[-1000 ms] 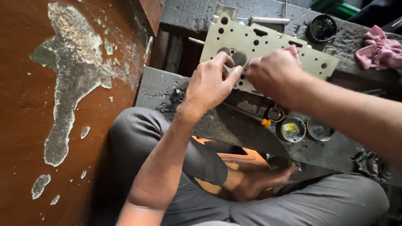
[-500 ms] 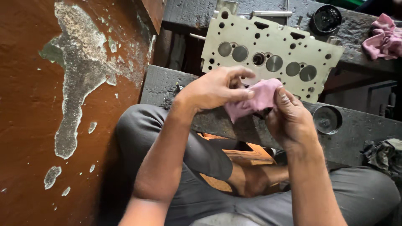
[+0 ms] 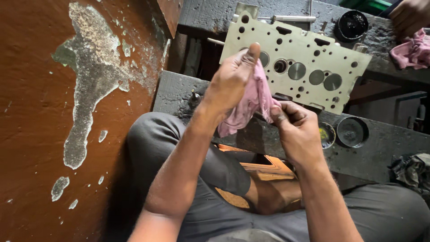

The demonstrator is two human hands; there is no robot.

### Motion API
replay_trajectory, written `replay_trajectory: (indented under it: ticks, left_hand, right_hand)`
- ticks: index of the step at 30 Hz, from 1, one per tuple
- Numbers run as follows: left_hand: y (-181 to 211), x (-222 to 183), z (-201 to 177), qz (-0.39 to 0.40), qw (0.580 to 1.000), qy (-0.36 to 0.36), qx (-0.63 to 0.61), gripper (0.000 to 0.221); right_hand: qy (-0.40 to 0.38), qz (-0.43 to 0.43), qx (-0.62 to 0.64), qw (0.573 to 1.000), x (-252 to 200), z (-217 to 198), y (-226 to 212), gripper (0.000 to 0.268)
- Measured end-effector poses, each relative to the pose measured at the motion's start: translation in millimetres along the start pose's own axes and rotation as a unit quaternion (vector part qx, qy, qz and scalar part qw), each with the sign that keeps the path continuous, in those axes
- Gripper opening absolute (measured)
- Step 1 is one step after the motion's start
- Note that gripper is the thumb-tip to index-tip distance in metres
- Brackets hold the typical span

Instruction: The person applies grinding paste to a valve, inserts it into the cylinder head, and spins the valve stem by hand and with a tool to lap the valve seat. They wipe the valves and the cylinder head with a cloth, and use a screwdriver to adjust components.

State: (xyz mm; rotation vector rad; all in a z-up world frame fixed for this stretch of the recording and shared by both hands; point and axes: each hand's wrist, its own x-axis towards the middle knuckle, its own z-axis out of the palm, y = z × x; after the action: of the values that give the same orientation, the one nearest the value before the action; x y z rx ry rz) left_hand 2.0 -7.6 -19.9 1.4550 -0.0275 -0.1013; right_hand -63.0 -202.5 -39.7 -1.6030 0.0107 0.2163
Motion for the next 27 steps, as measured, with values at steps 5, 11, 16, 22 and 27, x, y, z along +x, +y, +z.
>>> replay_trajectory:
  ticks: [5, 11, 16, 22, 27]
  left_hand:
    - [-7.1, 0.1, 13.0, 0.107, 0.991, 0.002, -0.079, 0.013]
    - [-0.1, -2.6, 12.0, 0.271, 0.961, 0.054, 0.003, 0.045]
    - [9.4, -8.1, 7.0, 0.189, 0.932, 0.197, -0.237, 0.034]
    - [-2.7, -11.9, 29.9, 0.201, 0.907, 0.135, 0.346, 0.006]
    - [2.9, -23.2, 53.8, 0.427, 0.847, 0.050, 0.313, 0.024]
  right_hand:
    - [-0.012, -0.046, -0.084, 0.995, -8.3, 12.1, -29.0, 0.052]
    - [-0.126, -0.043, 0.061, 0.989, -15.1, 50.1, -7.9, 0.044]
    - [-0.145, 0.055, -0.012, 0.988, -19.4, 22.9, 1.2, 0.026]
    - [0.028, 0.073, 0.363, 0.928, -4.3, -9.7, -61.1, 0.030]
    - [0.051, -0.014, 0.329, 0.943, 29.9, -16.4, -78.0, 0.027]
